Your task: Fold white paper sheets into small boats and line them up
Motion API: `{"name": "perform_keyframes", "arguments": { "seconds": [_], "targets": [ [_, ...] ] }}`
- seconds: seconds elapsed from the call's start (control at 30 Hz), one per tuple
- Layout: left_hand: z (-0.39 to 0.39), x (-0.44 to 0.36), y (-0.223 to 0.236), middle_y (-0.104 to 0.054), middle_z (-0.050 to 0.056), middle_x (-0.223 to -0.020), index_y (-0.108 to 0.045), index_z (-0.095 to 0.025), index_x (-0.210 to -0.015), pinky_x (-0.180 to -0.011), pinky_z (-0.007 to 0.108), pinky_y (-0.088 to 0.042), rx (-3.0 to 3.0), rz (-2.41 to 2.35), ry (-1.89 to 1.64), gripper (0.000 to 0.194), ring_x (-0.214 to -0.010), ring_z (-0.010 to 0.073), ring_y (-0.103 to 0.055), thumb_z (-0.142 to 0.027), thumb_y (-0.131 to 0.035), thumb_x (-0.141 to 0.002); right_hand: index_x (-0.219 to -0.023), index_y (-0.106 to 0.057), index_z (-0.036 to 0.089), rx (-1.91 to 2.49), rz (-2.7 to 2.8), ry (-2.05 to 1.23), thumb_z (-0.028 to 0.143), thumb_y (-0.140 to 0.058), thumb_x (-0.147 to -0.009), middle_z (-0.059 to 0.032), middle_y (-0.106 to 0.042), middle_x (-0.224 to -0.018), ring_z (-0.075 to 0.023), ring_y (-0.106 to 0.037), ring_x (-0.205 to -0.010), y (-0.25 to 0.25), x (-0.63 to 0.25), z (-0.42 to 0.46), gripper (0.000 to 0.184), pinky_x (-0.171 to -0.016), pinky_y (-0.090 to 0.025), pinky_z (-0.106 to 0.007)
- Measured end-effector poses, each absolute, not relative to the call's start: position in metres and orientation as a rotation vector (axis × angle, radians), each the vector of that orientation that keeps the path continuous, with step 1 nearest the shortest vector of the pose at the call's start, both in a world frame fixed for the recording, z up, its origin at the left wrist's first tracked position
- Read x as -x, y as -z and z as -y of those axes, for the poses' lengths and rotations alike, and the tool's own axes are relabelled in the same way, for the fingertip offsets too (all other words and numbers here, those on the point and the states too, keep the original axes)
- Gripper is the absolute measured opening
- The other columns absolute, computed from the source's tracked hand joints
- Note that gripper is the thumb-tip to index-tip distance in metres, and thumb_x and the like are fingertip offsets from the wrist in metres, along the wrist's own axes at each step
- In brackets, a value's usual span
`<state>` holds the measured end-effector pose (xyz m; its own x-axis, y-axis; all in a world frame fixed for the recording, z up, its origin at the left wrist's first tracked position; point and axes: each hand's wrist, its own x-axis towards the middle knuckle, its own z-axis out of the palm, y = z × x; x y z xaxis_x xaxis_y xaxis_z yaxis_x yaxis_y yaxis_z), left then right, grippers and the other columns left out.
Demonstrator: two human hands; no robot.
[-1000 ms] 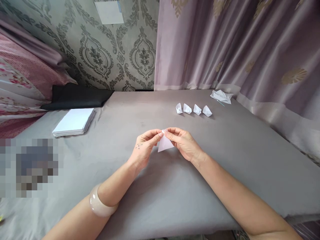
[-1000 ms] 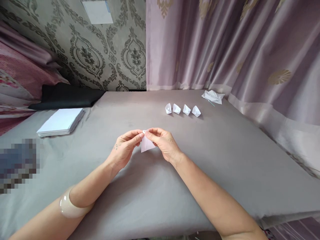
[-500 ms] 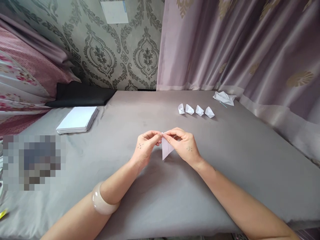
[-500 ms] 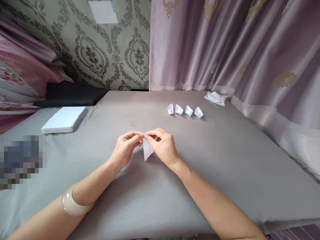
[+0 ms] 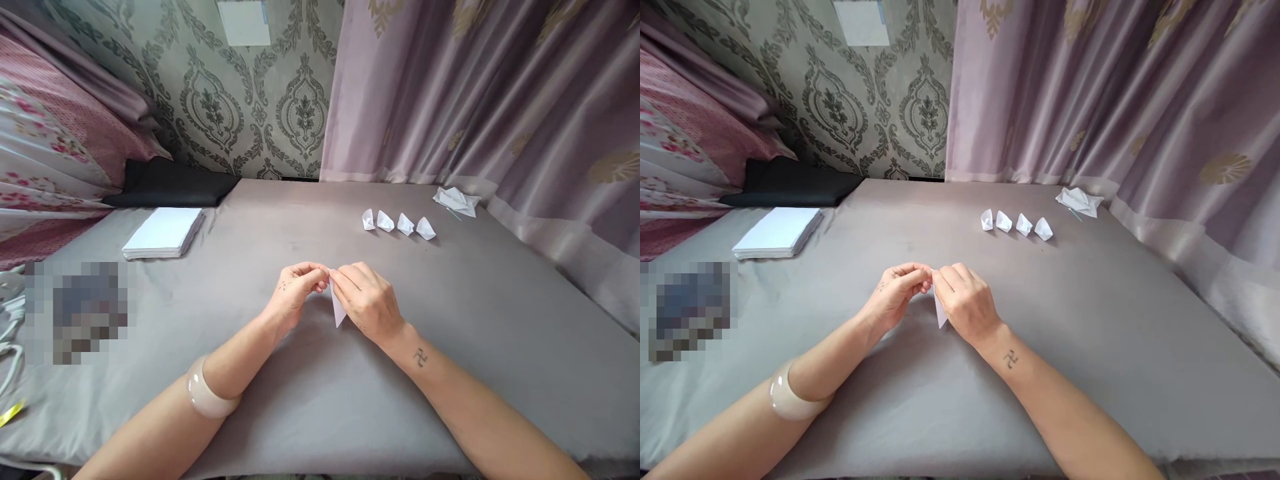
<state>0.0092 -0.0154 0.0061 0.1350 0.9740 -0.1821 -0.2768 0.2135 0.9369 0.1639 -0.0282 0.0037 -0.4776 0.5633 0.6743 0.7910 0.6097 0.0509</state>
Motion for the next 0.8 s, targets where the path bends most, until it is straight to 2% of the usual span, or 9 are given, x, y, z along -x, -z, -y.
{"name": "perform_keyframes", "arguments": {
  "seconds": [0.17, 0.3, 0.37, 0.43, 0.53, 0.6, 0.67, 0.8],
  "targets": [
    [0.012, -0.006, -0.002, -0.055, 0.001, -0.063, -0.067, -0.014, -0.063, -0.063, 0.024, -0.041, -0.834, -0.941, -1.068, 0.012, -0.062, 0.0102, -0.049, -0.024, -0.071, -0.068, -0.077, -0.063, 0.019, 1.058, 2.274, 0.586, 0.008, -0.042, -0.092, -0.0038, -0.058, -0.068, -0.0179, -0.047, -0.067, -0.005, -0.158, 0.032, 0.028, -0.059, -0.037, -0.032],
    [0.007, -0.004, 0.004, -0.055, 0.001, -0.064, -0.064, -0.013, -0.062, -0.062, 0.024, -0.04, -0.811, -0.935, -1.062, 0.024, -0.061, 0.0095, -0.048, -0.032, -0.078, -0.066, -0.08, -0.065, 0.018, 1.11, 2.321, 0.486, 0.007, -0.041, -0.091, -0.0058, -0.061, -0.072, -0.0189, -0.05, -0.069, -0.003, -0.154, 0.035, 0.028, -0.059, -0.038, -0.033],
    [0.005, -0.002, 0.004, -0.055, 0.0, -0.063, -0.065, -0.013, -0.064, -0.062, 0.024, -0.04, -0.864, -0.955, -1.066, 0.026, -0.06, 0.0091, -0.047, -0.035, -0.078, -0.067, -0.088, -0.068, 0.018, 1.129, 2.28, 0.285, 0.009, -0.043, -0.089, -0.0071, -0.065, -0.079, -0.0195, -0.054, -0.074, -0.004, -0.155, 0.033, 0.026, -0.063, -0.041, -0.033],
    [0.004, -0.002, 0.003, -0.055, 0.0, -0.063, -0.066, -0.013, -0.067, -0.064, 0.024, -0.04, -0.963, -0.981, -1.074, 0.027, -0.06, 0.0092, -0.048, -0.038, -0.076, -0.07, -0.091, -0.07, 0.02, 1.174, 2.093, -0.086, 0.012, -0.047, -0.086, -0.007, -0.069, -0.087, -0.0192, -0.059, -0.08, -0.006, -0.159, 0.029, 0.025, -0.068, -0.045, -0.032],
    [0.005, -0.003, 0.001, -0.055, -0.001, -0.065, -0.065, -0.014, -0.071, -0.065, 0.024, -0.04, -1.144, -0.986, -1.088, 0.026, -0.063, 0.0097, -0.048, -0.039, -0.071, -0.076, -0.089, -0.073, 0.021, 1.278, 1.644, -0.785, 0.027, -0.054, -0.086, -0.0048, -0.072, -0.089, -0.0184, -0.064, -0.08, -0.011, -0.166, 0.021, 0.02, -0.069, -0.049, -0.03],
    [0.007, -0.004, 0.001, -0.056, -0.001, -0.069, -0.064, -0.015, -0.076, -0.066, 0.023, -0.04, -1.232, -0.982, -1.09, 0.025, -0.066, 0.01, -0.048, -0.039, -0.067, -0.08, -0.089, -0.075, 0.02, 1.275, 1.462, -1.151, 0.04, -0.058, -0.084, -0.0044, -0.073, -0.084, -0.019, -0.065, -0.078, -0.014, -0.169, 0.017, 0.026, -0.069, -0.049, -0.03],
    [0.009, -0.006, 0.003, -0.055, -0.001, -0.071, -0.062, -0.015, -0.079, -0.064, 0.023, -0.04, -1.295, -1.001, -1.095, 0.025, -0.066, 0.0102, -0.048, -0.04, -0.065, -0.081, -0.087, -0.076, 0.018, 1.242, 1.383, -1.338, 0.045, -0.062, -0.081, -0.0042, -0.073, -0.08, -0.0193, -0.065, -0.077, -0.015, -0.168, 0.017, 0.031, -0.07, -0.048, -0.03],
    [0.009, -0.008, 0.007, -0.054, -0.001, -0.07, -0.06, -0.016, -0.08, -0.059, 0.022, -0.037, -1.387, -1.086, -1.125, 0.025, -0.064, 0.0099, -0.046, -0.04, -0.063, -0.082, -0.083, -0.075, 0.016, 1.252, 1.295, -1.398, 0.045, -0.068, -0.074, -0.0043, -0.073, -0.079, -0.018, -0.063, -0.075, -0.012, -0.164, 0.018, 0.03, -0.072, -0.047, -0.03]
  ]
}}
